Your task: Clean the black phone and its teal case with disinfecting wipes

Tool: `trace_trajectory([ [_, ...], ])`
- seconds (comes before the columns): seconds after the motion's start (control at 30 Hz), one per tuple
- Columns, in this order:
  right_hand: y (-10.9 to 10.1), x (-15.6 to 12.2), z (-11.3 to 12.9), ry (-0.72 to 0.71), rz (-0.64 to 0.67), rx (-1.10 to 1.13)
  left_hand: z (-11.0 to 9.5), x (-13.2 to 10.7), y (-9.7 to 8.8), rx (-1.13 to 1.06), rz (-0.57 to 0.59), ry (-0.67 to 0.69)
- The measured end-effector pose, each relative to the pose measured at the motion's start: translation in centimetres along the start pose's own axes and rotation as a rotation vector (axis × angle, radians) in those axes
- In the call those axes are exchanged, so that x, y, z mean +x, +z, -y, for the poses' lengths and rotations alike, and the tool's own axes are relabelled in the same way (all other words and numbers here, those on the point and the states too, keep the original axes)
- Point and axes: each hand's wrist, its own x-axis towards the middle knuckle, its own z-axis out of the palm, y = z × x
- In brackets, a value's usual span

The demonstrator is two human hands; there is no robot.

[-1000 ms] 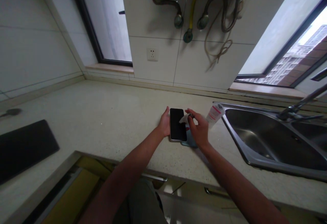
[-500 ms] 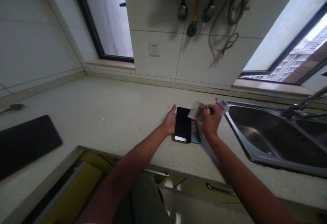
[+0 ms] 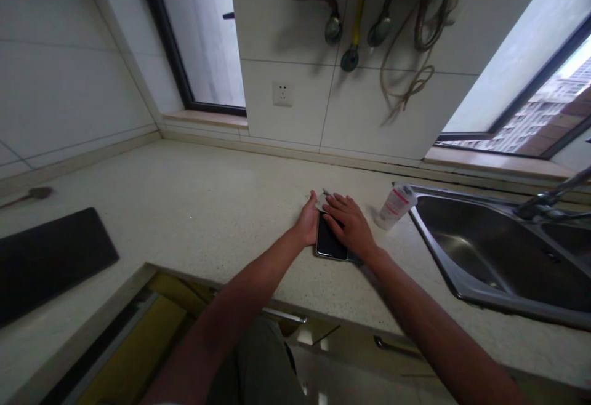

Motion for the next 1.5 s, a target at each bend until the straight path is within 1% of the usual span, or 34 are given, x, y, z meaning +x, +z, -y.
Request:
trace_trajectory([
  [0.13,-0.6,0.1,0.5,-0.113,0.104,0.076,-0.3,0.1,-0.1,0.014,-0.083,0.043],
  [0.27,-1.3,-0.1,1.7,-0.190,0.196,0.087,-0.7,0.4,-0.4,0.003,-0.083,0.052],
  [0.37,-1.9,-0.4,2.3,-0.206,0.220,0.050,-0.9,0.6,-0.5,-0.042,-0.089,0.056],
  [0.53,-2.1,-0.7,1.8,-0.121,0.196,0.017,-1.4,0.5,-0.5,-0.071,-0.099,0.119],
  [0.7,-0.9,-1.1,0.9,0.034,0.116,-0.018,-1.5,0.2,-0.5,-0.006,-0.116,0.151],
  [0.77,-0.4,-1.1,0.6,0.063,0.113,-0.010,-1.3,0.1,-0.4,0.024,-0.098,0.128],
  [0.83,-0.1,-1.0,0.3,0.077,0.123,-0.014,-0.9,-0.1,-0.1,0.052,-0.058,0.069],
  [0.9,0.0,-0.8,0.1,0.092,0.137,-0.030,-0.6,-0.3,0.2,0.082,-0.026,0.009],
  [1.0,-0.2,-0.6,-0.1,0.096,0.155,-0.051,-0.3,-0.4,0.4,0.103,0.012,-0.031],
  [1.07,-0.2,-0.5,0.1,0.076,0.177,-0.054,-0.2,-0.3,0.2,0.093,0.032,-0.046],
  [1.13,-0.1,-0.5,0.4,0.034,0.209,-0.052,-0.2,-0.1,-0.1,0.081,0.023,-0.053],
  [1.27,0.3,-0.7,1.4,-0.092,0.276,-0.014,-0.2,0.4,-0.5,0.040,-0.014,0.010],
  [1.4,0.5,-0.8,2.3,-0.178,0.303,0.045,-0.8,0.3,-0.5,-0.033,-0.109,0.010],
  [1.5,0.2,-0.6,2.8,-0.217,0.288,0.087,-1.4,0.0,-0.3,-0.069,-0.186,0.145],
])
